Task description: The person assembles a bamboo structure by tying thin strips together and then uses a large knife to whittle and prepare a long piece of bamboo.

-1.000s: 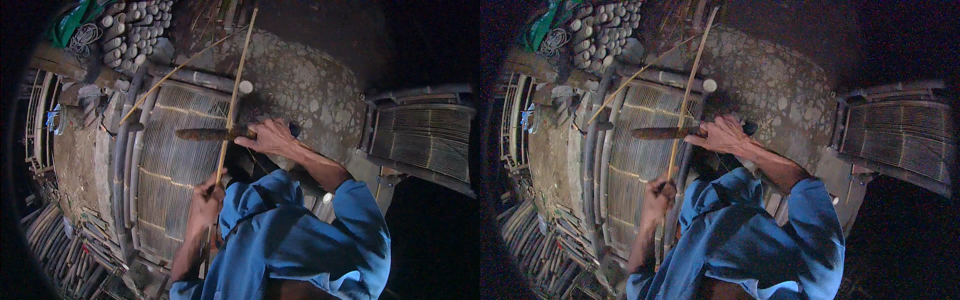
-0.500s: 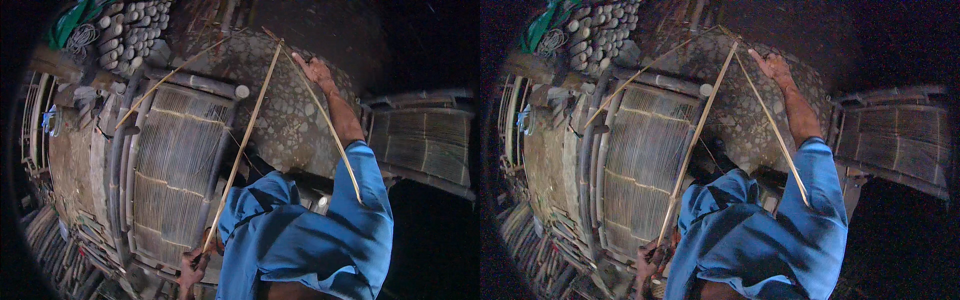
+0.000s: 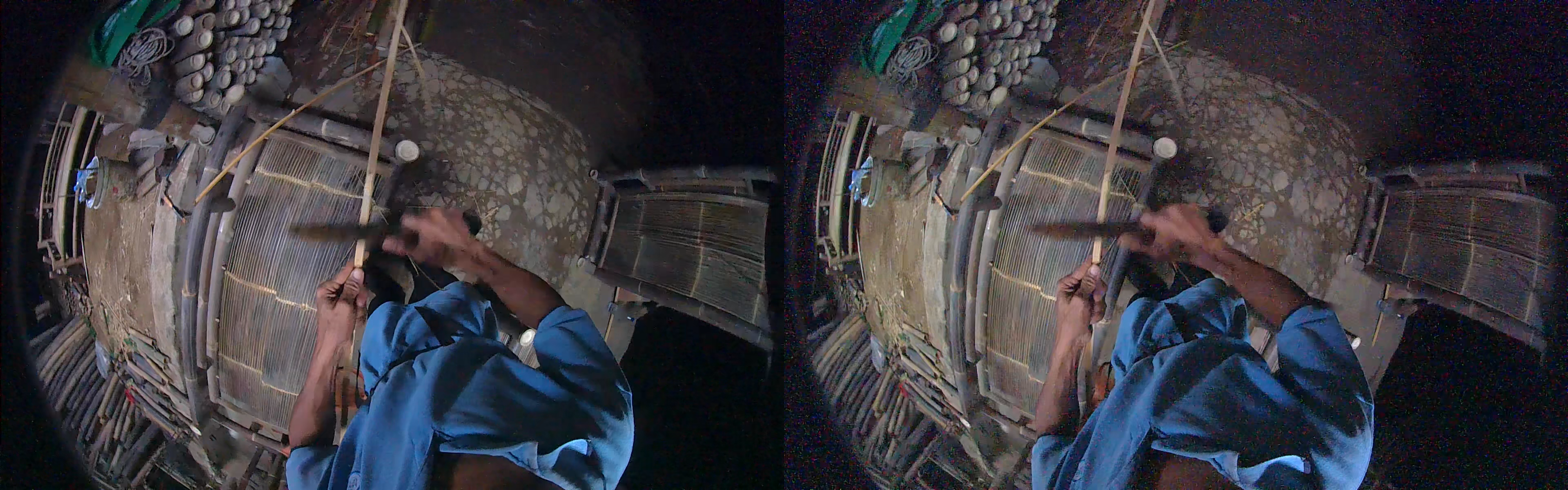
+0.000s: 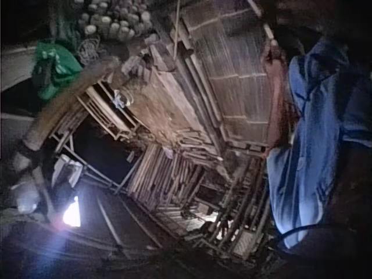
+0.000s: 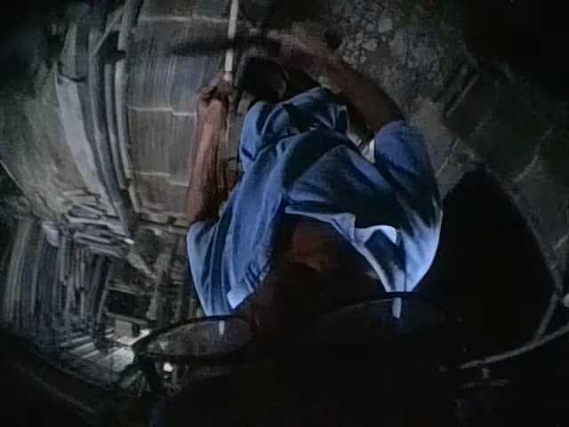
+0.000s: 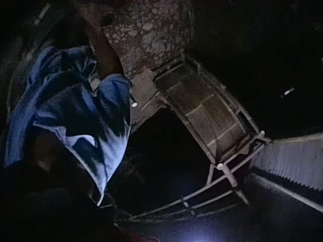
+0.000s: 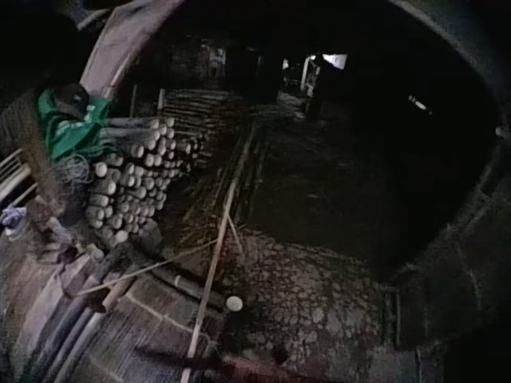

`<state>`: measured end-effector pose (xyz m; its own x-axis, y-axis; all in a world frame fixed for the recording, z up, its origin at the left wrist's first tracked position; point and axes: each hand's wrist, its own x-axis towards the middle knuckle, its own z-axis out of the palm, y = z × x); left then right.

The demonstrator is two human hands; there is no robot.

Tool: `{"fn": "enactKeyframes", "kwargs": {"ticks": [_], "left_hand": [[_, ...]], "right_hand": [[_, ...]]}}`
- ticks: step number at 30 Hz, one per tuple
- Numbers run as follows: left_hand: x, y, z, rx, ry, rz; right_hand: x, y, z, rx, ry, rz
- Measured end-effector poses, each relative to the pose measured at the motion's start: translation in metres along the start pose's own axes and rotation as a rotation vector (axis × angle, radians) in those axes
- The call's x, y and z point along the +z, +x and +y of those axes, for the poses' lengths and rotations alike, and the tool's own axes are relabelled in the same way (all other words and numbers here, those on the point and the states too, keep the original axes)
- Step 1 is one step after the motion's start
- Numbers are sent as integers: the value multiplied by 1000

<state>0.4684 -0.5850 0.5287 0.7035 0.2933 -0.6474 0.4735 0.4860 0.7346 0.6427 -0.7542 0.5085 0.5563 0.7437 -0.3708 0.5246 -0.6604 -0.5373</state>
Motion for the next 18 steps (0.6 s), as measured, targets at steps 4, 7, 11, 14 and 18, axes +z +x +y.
{"fn": "enactKeyframes", "kwargs": {"ticks": [4, 7, 11, 14, 18], "left_hand": [[-1, -10, 8, -47, 36, -24], [0, -35, 10, -99, 68, -110], [-16, -40, -8, -24, 320, -55], [-28, -48, -19, 88, 357, -70], [-31, -59, -5, 102, 279, -21]], "right_hand": [[-21, -5, -7, 26, -94, -25], [-47, 22, 44, 626, 372, 64], [-29, -12, -3, 95, -59, -17], [-19, -9, 3, 28, -79, 29], [-23, -2, -1, -19, -102, 104]]}}
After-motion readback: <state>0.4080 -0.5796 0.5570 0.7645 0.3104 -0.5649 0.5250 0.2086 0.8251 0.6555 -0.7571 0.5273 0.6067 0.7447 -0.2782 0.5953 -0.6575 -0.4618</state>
